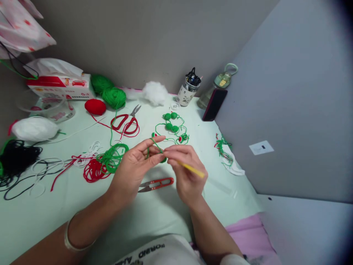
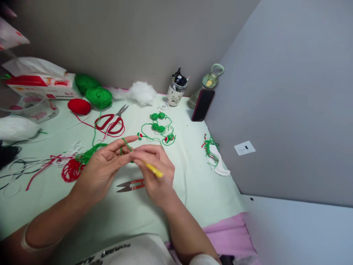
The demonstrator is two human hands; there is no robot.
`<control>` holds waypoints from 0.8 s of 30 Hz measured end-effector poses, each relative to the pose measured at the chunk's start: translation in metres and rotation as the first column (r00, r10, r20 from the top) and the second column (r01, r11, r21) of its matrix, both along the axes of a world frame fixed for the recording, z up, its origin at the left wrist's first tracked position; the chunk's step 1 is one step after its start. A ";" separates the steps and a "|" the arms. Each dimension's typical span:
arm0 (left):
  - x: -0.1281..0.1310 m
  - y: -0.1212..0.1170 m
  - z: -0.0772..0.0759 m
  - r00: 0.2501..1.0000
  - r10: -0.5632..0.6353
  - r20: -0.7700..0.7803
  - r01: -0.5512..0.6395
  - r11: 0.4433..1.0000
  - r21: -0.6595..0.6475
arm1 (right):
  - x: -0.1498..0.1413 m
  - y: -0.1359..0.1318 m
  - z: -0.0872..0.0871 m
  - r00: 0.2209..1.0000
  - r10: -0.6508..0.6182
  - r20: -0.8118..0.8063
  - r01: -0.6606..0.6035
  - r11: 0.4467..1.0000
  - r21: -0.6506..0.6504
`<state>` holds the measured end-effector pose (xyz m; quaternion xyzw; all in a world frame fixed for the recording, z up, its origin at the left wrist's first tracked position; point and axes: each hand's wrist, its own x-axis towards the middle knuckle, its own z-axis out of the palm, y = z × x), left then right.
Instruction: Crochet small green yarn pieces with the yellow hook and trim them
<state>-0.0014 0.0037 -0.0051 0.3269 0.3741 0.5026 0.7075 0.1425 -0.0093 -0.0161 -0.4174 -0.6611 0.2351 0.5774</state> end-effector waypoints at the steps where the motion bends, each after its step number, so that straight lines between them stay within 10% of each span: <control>1: 0.001 -0.001 0.000 0.999 0.009 0.032 -0.008 0.999 -0.034 | 0.000 -0.002 -0.002 0.993 -0.047 0.109 0.040 0.997 0.072; 5: 0.001 0.001 0.001 0.980 -0.090 0.175 0.122 0.976 -0.178 | 0.004 -0.003 -0.005 0.974 -0.102 0.201 0.065 0.982 0.180; 11: -0.002 0.003 0.003 0.998 -0.007 0.062 0.015 0.993 -0.118 | 0.008 0.004 0.006 0.947 -0.051 -0.316 -0.020 0.976 -0.215; 17: 0.006 -0.005 0.004 0.984 -0.059 0.170 0.089 0.980 -0.176 | -0.003 -0.006 0.001 0.982 -0.146 0.118 0.143 0.989 0.035; 24: -0.002 0.003 0.004 0.988 -0.026 0.155 0.048 0.989 -0.143 | 0.006 0.011 0.005 0.867 -0.046 -0.495 -0.093 0.963 -0.254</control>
